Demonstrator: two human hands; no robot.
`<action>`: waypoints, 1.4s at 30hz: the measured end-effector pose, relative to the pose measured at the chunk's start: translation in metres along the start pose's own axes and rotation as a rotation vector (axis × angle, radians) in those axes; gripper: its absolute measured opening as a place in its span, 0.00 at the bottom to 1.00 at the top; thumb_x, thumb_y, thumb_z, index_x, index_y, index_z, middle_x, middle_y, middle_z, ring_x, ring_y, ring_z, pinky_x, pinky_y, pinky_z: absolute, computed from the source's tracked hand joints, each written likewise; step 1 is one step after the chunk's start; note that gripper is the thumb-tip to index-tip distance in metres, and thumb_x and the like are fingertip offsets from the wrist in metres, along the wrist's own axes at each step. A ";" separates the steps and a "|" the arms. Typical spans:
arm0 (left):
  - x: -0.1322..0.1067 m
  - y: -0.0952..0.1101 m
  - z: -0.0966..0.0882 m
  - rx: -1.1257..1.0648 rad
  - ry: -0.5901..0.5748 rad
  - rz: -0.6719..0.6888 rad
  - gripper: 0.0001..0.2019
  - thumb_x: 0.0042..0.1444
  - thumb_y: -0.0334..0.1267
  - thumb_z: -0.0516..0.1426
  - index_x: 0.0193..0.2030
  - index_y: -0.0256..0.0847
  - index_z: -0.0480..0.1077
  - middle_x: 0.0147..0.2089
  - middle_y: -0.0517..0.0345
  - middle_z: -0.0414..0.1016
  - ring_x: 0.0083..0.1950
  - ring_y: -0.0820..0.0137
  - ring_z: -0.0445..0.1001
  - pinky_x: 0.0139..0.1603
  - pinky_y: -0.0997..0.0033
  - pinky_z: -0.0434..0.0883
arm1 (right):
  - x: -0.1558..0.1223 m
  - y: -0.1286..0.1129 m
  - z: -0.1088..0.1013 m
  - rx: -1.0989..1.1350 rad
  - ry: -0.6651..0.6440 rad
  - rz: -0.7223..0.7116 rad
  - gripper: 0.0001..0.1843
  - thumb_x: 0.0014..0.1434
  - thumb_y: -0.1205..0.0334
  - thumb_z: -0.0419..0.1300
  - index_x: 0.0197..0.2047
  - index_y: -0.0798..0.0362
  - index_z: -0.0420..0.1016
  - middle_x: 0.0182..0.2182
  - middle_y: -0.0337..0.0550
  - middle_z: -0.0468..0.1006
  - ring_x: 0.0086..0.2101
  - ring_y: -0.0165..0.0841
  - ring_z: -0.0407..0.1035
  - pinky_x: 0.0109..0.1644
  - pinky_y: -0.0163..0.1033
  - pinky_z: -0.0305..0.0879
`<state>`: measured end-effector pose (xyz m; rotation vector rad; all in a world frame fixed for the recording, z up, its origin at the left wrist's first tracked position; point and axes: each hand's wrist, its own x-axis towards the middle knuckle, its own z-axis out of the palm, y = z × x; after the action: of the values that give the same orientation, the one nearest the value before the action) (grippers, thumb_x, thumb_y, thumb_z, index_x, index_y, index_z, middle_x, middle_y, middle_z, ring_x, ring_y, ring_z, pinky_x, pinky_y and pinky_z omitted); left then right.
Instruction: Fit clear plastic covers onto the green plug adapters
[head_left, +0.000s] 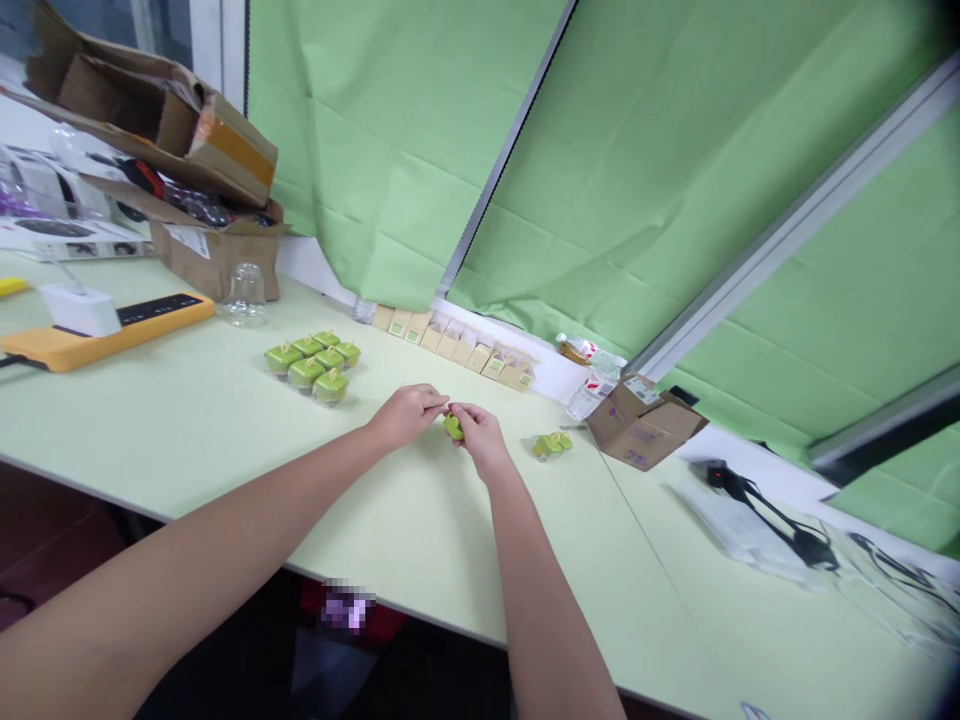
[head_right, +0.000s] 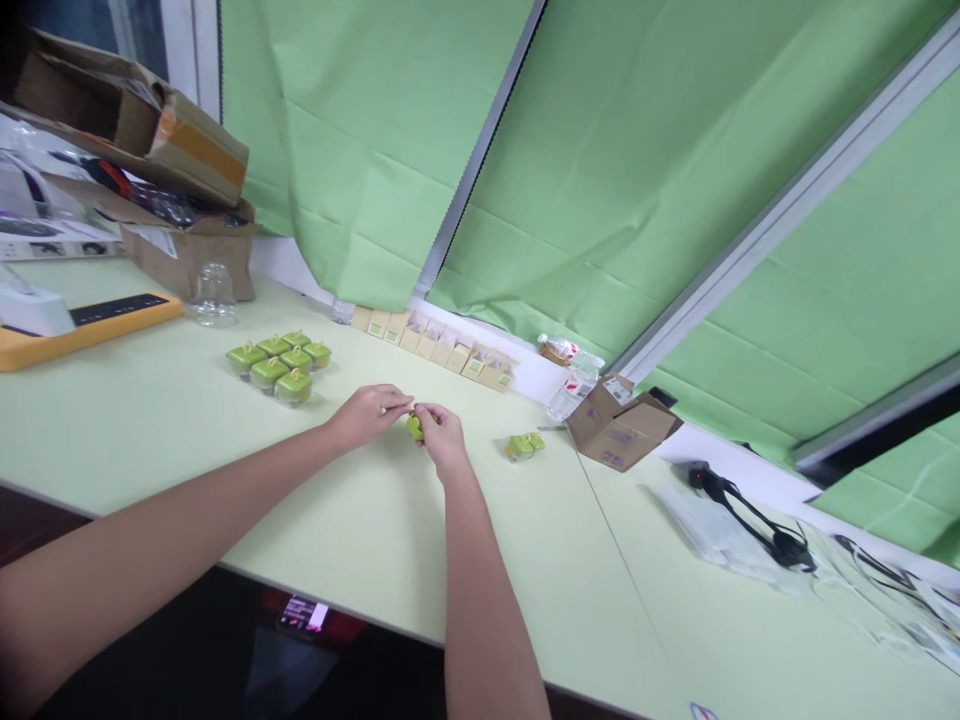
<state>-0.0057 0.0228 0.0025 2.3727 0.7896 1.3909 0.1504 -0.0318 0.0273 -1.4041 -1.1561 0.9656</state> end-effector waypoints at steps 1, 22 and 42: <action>0.000 -0.001 0.000 0.004 0.005 -0.008 0.11 0.61 0.35 0.55 0.44 0.42 0.79 0.42 0.54 0.80 0.42 0.68 0.77 0.46 0.68 0.72 | 0.001 0.000 -0.001 -0.009 0.011 -0.001 0.18 0.48 0.51 0.64 0.39 0.55 0.78 0.31 0.44 0.77 0.27 0.30 0.70 0.25 0.33 0.63; 0.000 0.006 -0.008 0.029 0.004 -0.034 0.13 0.59 0.34 0.55 0.47 0.44 0.77 0.42 0.56 0.75 0.33 0.73 0.72 0.39 0.71 0.71 | -0.007 -0.002 0.005 -0.428 0.082 -0.385 0.12 0.56 0.53 0.60 0.39 0.50 0.77 0.36 0.42 0.80 0.34 0.32 0.72 0.42 0.38 0.69; 0.001 0.023 -0.036 -0.117 -0.497 -0.125 0.28 0.45 0.52 0.64 0.53 0.43 0.70 0.46 0.53 0.76 0.37 0.67 0.75 0.33 0.72 0.67 | 0.007 0.008 -0.013 -0.294 0.380 -0.246 0.10 0.48 0.55 0.61 0.33 0.50 0.70 0.26 0.36 0.74 0.27 0.31 0.69 0.33 0.36 0.67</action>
<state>-0.0292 0.0034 0.0325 2.3766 0.6773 0.7245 0.1656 -0.0273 0.0216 -1.5498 -1.1749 0.3434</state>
